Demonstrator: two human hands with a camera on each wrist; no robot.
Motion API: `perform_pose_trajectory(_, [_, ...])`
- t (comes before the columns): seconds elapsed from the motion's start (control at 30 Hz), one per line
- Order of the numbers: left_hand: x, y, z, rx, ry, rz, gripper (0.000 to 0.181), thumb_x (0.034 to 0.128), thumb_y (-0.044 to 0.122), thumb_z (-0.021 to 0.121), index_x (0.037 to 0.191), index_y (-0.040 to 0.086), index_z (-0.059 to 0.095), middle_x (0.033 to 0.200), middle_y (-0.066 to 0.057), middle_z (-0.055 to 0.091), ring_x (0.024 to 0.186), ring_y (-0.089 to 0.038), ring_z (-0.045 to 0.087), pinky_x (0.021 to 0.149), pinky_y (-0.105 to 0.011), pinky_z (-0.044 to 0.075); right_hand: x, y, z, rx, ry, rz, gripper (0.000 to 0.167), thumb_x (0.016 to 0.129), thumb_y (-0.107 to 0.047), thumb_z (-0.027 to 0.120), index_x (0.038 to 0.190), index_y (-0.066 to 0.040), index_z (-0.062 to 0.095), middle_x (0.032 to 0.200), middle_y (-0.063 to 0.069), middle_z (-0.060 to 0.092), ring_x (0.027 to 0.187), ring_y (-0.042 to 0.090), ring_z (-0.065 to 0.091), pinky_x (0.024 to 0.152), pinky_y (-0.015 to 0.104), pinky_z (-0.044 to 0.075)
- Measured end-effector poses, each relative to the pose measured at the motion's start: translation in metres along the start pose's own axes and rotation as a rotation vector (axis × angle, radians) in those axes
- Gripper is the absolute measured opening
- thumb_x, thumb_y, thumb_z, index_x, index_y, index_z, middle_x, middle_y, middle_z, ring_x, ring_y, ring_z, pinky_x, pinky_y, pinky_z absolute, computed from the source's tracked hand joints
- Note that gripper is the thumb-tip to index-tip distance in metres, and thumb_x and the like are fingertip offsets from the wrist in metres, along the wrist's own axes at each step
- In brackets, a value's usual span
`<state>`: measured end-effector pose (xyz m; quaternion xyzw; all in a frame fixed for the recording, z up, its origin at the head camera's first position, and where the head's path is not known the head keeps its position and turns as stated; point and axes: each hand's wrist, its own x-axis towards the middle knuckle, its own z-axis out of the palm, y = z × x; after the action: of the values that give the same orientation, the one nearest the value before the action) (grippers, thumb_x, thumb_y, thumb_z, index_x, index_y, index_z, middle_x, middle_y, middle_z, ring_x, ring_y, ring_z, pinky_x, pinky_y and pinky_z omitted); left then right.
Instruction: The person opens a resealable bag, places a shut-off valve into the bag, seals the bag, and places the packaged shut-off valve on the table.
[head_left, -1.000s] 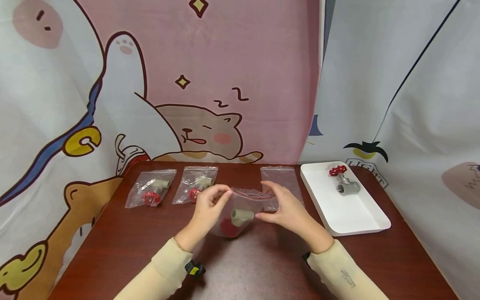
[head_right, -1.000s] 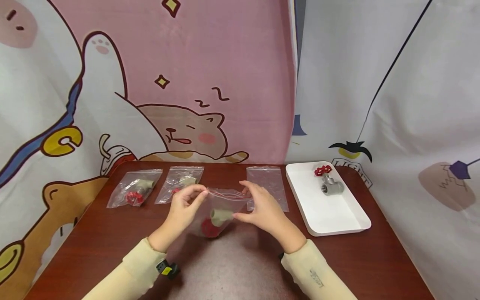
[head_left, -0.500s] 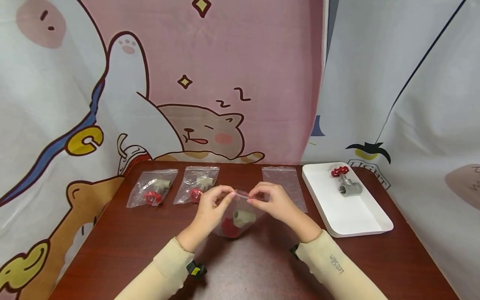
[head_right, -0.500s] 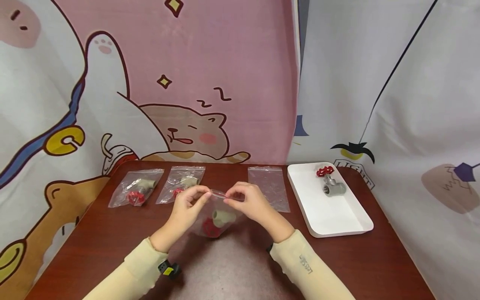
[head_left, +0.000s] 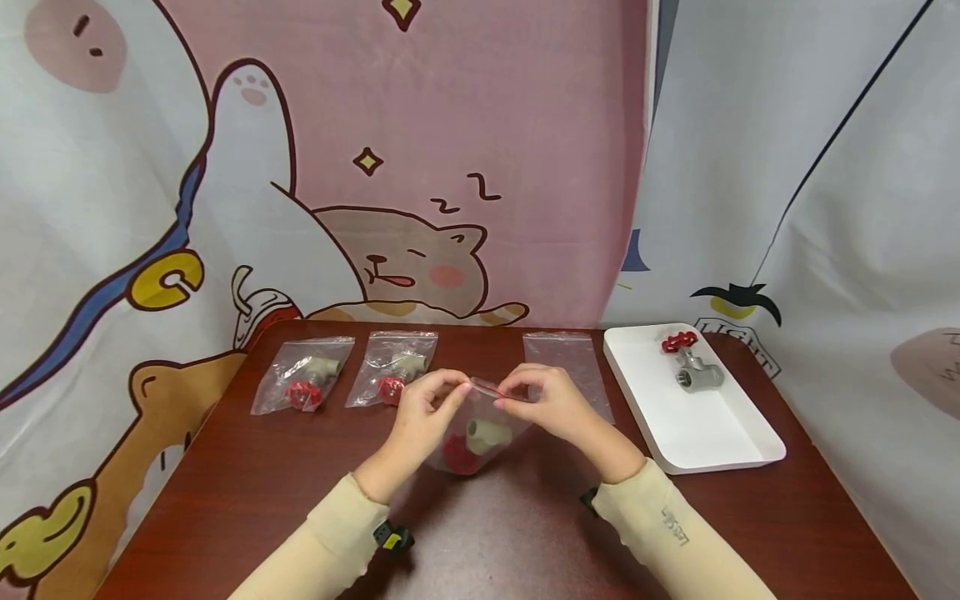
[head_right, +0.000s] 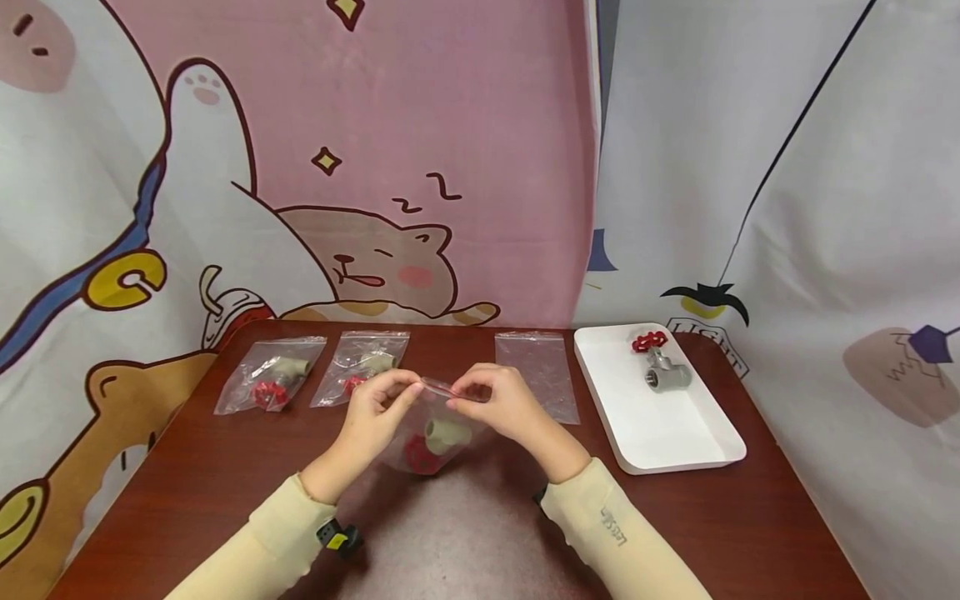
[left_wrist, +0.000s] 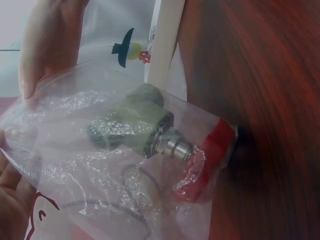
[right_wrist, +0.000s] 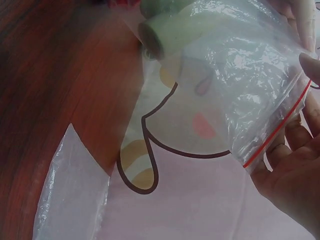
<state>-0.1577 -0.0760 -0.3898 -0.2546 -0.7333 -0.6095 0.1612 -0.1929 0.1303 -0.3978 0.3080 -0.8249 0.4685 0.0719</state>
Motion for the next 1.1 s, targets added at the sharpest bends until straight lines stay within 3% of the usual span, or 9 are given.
perform_pose_trajectory(0.37, [0.001,0.000,0.001,-0.002,0.011,0.008,0.004,0.0867,-0.006,0.061,0.089,-0.009,0.063,0.080,-0.023,0.069,0.073,-0.040,0.066,0.066,-0.022,0.054,0.001,-0.039,-0.008,0.018,0.003,0.004,0.007,0.076,0.002,0.075,0.079,0.003,0.069,0.073,0.011,0.065,0.065,0.011,0.054,0.056,0.023,0.046])
perform_pose_trajectory(0.53, [0.002,0.000,0.001,0.006,0.006,-0.011,0.005,0.0876,-0.004,0.061,0.090,-0.008,0.063,0.081,-0.022,0.069,0.075,-0.040,0.067,0.067,-0.022,0.054,0.002,-0.023,-0.004,0.003,0.013,0.004,0.008,0.075,0.001,0.076,0.079,0.002,0.070,0.073,0.010,0.065,0.065,0.013,0.055,0.058,0.030,0.049])
perform_pose_trajectory(0.7, [0.004,0.000,0.001,0.040,0.001,-0.032,0.007,0.0887,-0.001,0.061,0.091,-0.007,0.064,0.081,-0.021,0.070,0.076,-0.036,0.068,0.067,-0.024,0.054,0.002,-0.002,0.001,-0.013,0.020,0.028,0.009,0.075,-0.006,0.078,0.080,-0.003,0.071,0.074,0.006,0.066,0.065,0.013,0.054,0.058,0.024,0.047])
perform_pose_trajectory(0.87, [0.005,0.002,0.002,0.050,-0.004,-0.065,0.007,0.0891,0.000,0.061,0.090,-0.007,0.064,0.082,-0.022,0.070,0.077,-0.036,0.068,0.067,-0.024,0.054,0.003,0.000,0.001,-0.023,0.015,0.049,0.009,0.076,-0.013,0.080,0.078,-0.010,0.071,0.072,-0.001,0.064,0.064,0.008,0.053,0.057,0.019,0.044])
perform_pose_trajectory(1.1, [0.005,0.005,0.002,0.054,-0.003,-0.089,0.007,0.0891,-0.001,0.061,0.090,-0.007,0.064,0.082,-0.022,0.070,0.077,-0.036,0.068,0.066,-0.022,0.053,0.003,-0.006,-0.001,-0.023,0.005,0.075,0.009,0.075,-0.009,0.079,0.076,-0.008,0.070,0.070,0.000,0.063,0.061,0.006,0.051,0.054,0.019,0.043])
